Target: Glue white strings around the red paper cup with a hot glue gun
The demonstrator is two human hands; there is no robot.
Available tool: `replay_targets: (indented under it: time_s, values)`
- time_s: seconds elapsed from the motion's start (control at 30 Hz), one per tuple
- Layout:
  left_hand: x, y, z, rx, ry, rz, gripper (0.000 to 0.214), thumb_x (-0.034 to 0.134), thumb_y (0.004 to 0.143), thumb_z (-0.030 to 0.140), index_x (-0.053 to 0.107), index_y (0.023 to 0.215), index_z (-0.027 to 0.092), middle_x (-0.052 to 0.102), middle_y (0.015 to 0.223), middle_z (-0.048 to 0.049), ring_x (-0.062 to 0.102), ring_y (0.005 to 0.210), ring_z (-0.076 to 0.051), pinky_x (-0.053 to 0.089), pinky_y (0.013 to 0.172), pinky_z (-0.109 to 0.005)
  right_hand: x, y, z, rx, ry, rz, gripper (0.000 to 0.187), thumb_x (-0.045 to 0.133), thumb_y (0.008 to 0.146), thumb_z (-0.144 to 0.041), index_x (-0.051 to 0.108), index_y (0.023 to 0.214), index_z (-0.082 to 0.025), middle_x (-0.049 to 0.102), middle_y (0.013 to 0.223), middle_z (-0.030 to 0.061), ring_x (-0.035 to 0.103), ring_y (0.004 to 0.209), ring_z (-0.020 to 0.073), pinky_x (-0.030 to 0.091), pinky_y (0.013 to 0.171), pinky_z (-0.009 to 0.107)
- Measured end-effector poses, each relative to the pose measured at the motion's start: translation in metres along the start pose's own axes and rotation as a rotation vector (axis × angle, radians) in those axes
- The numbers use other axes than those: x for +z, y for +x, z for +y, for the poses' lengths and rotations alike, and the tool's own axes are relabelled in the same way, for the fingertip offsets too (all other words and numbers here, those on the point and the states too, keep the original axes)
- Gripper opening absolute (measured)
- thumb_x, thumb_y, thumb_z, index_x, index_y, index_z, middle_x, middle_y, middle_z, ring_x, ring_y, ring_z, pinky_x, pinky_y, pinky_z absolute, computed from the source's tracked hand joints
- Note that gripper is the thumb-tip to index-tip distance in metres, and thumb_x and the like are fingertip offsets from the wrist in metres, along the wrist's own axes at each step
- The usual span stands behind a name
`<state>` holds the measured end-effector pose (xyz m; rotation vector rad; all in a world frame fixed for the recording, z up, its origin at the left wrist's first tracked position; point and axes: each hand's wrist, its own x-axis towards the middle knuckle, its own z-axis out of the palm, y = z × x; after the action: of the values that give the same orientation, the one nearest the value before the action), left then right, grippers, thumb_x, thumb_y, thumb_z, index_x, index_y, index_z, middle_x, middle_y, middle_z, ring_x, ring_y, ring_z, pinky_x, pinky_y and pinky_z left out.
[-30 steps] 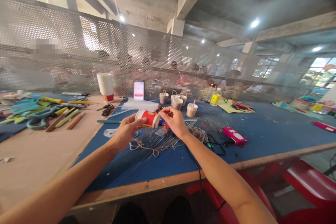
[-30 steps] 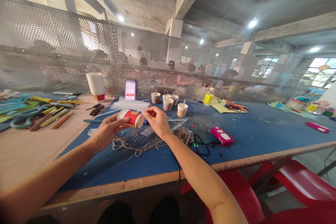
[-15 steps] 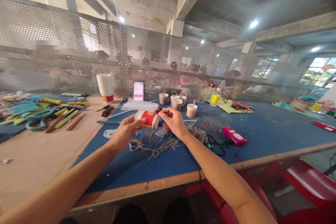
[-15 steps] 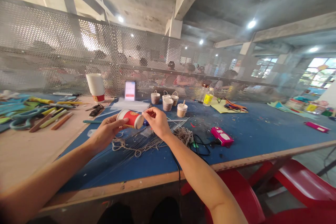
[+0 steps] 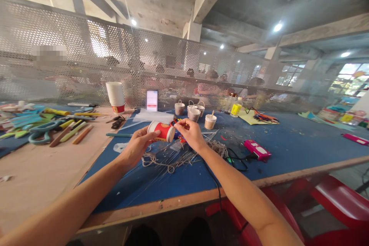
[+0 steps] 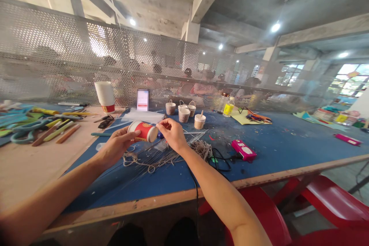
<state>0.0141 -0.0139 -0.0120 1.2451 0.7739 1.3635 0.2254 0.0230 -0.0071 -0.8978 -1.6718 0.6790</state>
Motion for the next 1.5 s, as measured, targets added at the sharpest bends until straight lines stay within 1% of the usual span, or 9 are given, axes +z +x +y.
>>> replay_targets:
  time_s: [0.13,0.4,0.63,0.8,0.93,1.13,1.4,1.5]
  values:
    - [0.000,0.000,0.001,0.001,0.001,-0.002,0.026,0.085,0.075,0.033,0.082,0.096,0.018,0.081,0.093,-0.0086,0.072,0.083,-0.023,0.054,0.078,-0.029,0.000,0.000,0.001,0.010,0.003,-0.006,0.026,0.068,0.088,-0.045,0.069,0.086,-0.019,0.069,0.076,0.0008,0.058,0.065,0.0153,0.047,0.065,0.027]
    - [0.000,-0.001,0.002,-0.022,-0.049,-0.016,0.021,0.084,0.076,0.031,0.082,0.092,0.018,0.080,0.092,-0.0073,0.071,0.084,-0.021,0.054,0.081,-0.028,-0.001,0.002,0.003,0.017,0.015,-0.018,0.027,0.068,0.087,-0.045,0.070,0.087,-0.019,0.068,0.075,0.0008,0.058,0.065,0.0150,0.048,0.063,0.026]
    - [0.002,-0.002,0.005,-0.058,-0.089,0.022,0.020,0.087,0.071,0.029,0.081,0.086,0.016,0.079,0.085,-0.0065,0.070,0.077,-0.020,0.055,0.075,-0.028,-0.002,0.001,-0.001,0.080,0.055,-0.029,0.027,0.068,0.085,-0.046,0.068,0.085,-0.020,0.066,0.073,-0.0001,0.056,0.057,0.0133,0.047,0.057,0.026]
    - [-0.001,-0.001,0.003,-0.085,-0.134,0.021,0.022,0.087,0.072,0.027,0.080,0.088,0.015,0.079,0.085,-0.0062,0.070,0.076,-0.019,0.055,0.074,-0.027,-0.001,0.002,-0.002,0.104,0.087,-0.032,0.028,0.068,0.083,-0.047,0.068,0.085,-0.020,0.066,0.076,0.0008,0.056,0.059,0.0135,0.049,0.055,0.025]
    - [-0.002,0.000,0.002,-0.102,-0.164,0.028,0.019,0.087,0.071,0.025,0.078,0.085,0.015,0.079,0.082,-0.0059,0.072,0.075,-0.020,0.056,0.074,-0.028,-0.001,0.001,-0.004,0.125,0.102,-0.037,0.028,0.068,0.082,-0.048,0.068,0.085,-0.020,0.066,0.077,0.0010,0.057,0.061,0.0139,0.049,0.054,0.025]
    - [0.001,-0.002,0.006,-0.127,-0.199,0.013,0.024,0.085,0.073,0.024,0.080,0.094,0.013,0.081,0.089,-0.0074,0.073,0.079,-0.020,0.058,0.079,-0.029,-0.001,0.001,-0.006,0.143,0.138,-0.046,0.029,0.070,0.081,-0.048,0.067,0.085,-0.020,0.066,0.079,0.0015,0.058,0.066,0.0145,0.049,0.052,0.023]
    - [0.003,-0.004,0.011,-0.121,-0.225,0.007,0.025,0.082,0.076,0.023,0.079,0.098,0.012,0.081,0.091,-0.0085,0.074,0.080,-0.021,0.060,0.080,-0.030,0.000,0.001,-0.004,0.174,0.167,-0.052,0.031,0.071,0.079,-0.050,0.068,0.085,-0.020,0.067,0.080,0.0020,0.061,0.070,0.0160,0.051,0.053,0.023]
    - [0.003,-0.004,0.011,-0.122,-0.228,0.023,0.024,0.082,0.075,0.022,0.079,0.097,0.012,0.080,0.090,-0.0083,0.073,0.079,-0.021,0.061,0.079,-0.031,0.000,0.000,-0.003,0.178,0.169,-0.059,0.032,0.071,0.079,-0.051,0.068,0.084,-0.020,0.066,0.079,0.0020,0.061,0.070,0.0158,0.051,0.054,0.023]
